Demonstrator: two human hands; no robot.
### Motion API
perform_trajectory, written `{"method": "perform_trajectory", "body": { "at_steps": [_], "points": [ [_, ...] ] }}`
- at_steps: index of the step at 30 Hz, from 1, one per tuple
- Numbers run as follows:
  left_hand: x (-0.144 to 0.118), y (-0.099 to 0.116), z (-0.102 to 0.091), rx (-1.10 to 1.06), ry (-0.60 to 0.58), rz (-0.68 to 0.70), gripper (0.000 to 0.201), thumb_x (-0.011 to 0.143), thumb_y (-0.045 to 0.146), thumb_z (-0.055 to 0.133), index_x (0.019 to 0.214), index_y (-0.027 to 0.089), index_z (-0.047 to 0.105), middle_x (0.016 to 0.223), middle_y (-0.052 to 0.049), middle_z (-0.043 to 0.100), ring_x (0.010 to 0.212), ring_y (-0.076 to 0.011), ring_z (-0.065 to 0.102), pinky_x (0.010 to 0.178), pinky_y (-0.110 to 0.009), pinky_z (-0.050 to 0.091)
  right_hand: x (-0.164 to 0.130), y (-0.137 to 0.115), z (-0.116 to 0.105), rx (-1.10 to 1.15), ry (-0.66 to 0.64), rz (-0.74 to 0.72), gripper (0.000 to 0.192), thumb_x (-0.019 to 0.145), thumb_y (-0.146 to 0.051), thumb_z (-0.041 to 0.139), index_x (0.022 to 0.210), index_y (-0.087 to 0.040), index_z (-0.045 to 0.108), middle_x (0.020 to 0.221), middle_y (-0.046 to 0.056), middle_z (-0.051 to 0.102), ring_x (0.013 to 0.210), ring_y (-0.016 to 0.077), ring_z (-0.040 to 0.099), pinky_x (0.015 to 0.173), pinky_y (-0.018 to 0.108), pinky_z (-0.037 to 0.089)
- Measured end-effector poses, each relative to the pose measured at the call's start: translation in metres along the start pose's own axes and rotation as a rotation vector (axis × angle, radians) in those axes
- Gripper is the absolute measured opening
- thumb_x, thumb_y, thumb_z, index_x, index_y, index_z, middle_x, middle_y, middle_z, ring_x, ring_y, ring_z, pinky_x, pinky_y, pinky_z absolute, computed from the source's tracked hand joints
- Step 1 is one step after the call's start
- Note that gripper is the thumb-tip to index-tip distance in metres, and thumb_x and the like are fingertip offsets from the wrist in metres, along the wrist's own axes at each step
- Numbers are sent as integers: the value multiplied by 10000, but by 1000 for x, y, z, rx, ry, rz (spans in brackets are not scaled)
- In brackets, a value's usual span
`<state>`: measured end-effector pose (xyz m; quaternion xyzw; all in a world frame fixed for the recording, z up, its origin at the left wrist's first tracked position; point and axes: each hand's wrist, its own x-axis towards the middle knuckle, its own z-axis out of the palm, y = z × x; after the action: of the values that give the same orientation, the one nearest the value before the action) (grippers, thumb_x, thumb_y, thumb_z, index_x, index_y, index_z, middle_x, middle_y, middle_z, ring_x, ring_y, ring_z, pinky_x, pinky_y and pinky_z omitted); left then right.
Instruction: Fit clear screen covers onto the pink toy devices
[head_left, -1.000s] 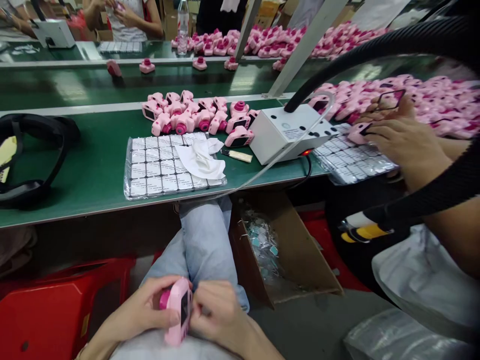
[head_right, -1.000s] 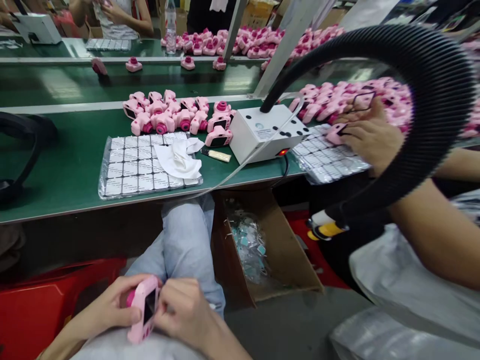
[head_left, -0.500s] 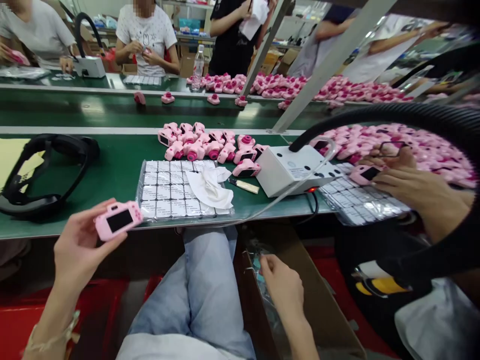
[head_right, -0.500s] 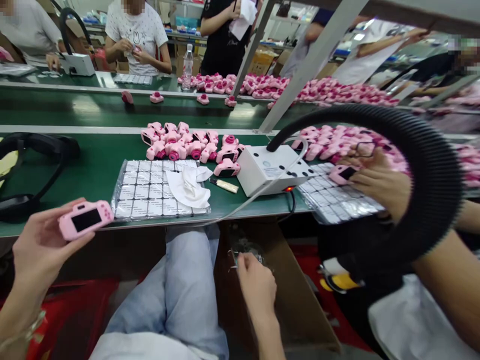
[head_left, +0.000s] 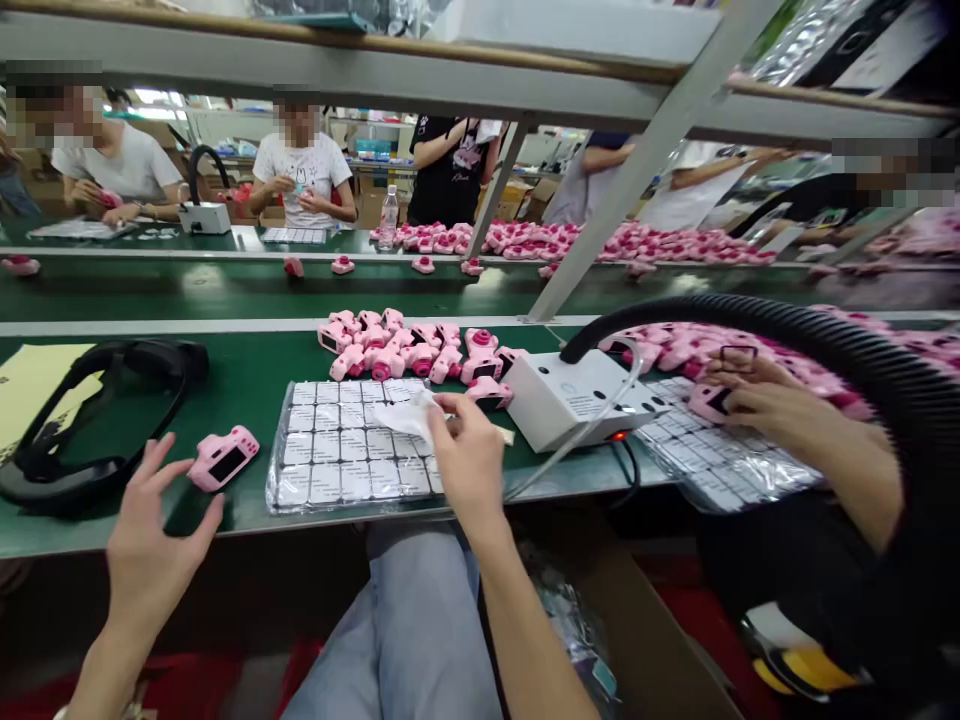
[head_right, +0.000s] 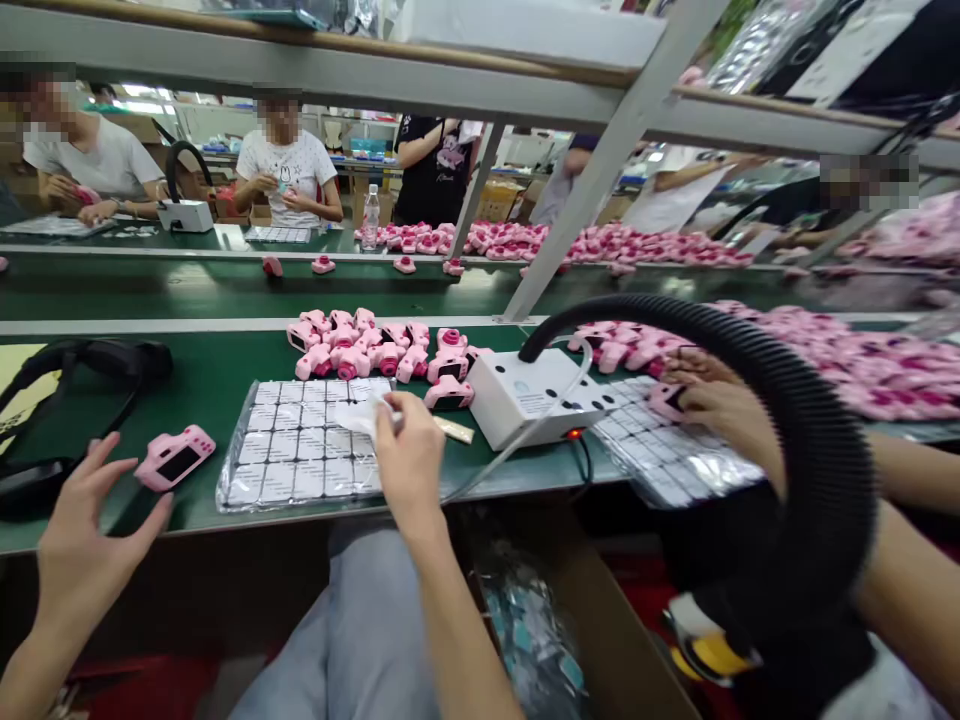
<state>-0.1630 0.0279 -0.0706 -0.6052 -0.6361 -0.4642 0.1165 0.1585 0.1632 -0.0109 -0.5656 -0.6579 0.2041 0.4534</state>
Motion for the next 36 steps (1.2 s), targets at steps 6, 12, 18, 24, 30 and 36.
{"method": "perform_trajectory", "body": {
  "at_steps": [6, 12, 18, 24, 30, 36],
  "points": [
    [10, 61, 16, 11, 130, 318, 334, 899, 10, 833, 1173, 177, 740, 1252, -154, 822, 1305, -362, 775, 1153, -479, 603, 56, -40, 54, 179, -262, -84, 277, 1050, -248, 608, 1270, -271, 775, 1176, 12, 845, 945, 178, 789, 774, 274, 616],
    [32, 88, 54, -248, -216, 380, 186, 1047, 59, 641, 1127, 218, 697, 1145, -83, 807, 1145, -257, 794, 1031, -407, 651, 46, 16, 18, -144, -164, 64, 36, 927, -203, 671, 923, -205, 706, 934, 53, 737, 894, 241, 688, 839, 357, 504],
    [66, 122, 109, -184, -713, 481, 224, 1048, 194, 644, 1267, 189, 689, 1320, -154, 772, 1223, -341, 749, 1014, -497, 654, 11, 30, -11, -380, -278, 77, 148, 841, -226, 775, 873, -207, 632, 911, 16, 634, 840, 207, 617, 757, 304, 419],
    [58, 125, 133, -159, -763, 466, 204, 1052, 265, 697, 1237, 183, 726, 1377, -163, 781, 1318, -361, 716, 1074, -523, 615, 5, 19, -5, -506, -255, 72, 83, 877, -213, 739, 859, -196, 660, 924, 63, 683, 843, 231, 660, 757, 317, 430],
    [46, 118, 132, -198, -757, 402, 288, 1076, 286, 654, 1337, 189, 726, 1550, -149, 719, 1485, -363, 620, 1219, -560, 530, 12, 15, -17, -499, -162, 73, 189, 896, -192, 659, 708, -209, 660, 803, 97, 748, 827, 262, 726, 763, 326, 458],
    [42, 123, 134, -283, -719, 296, 285, 1007, 206, 681, 1282, 177, 749, 1492, -157, 759, 1451, -402, 652, 1221, -608, 529, 12, 28, -53, -281, 3, 178, 311, 956, -333, 582, 687, -213, 683, 612, 26, 731, 527, 222, 725, 593, 293, 521]
  ]
}}
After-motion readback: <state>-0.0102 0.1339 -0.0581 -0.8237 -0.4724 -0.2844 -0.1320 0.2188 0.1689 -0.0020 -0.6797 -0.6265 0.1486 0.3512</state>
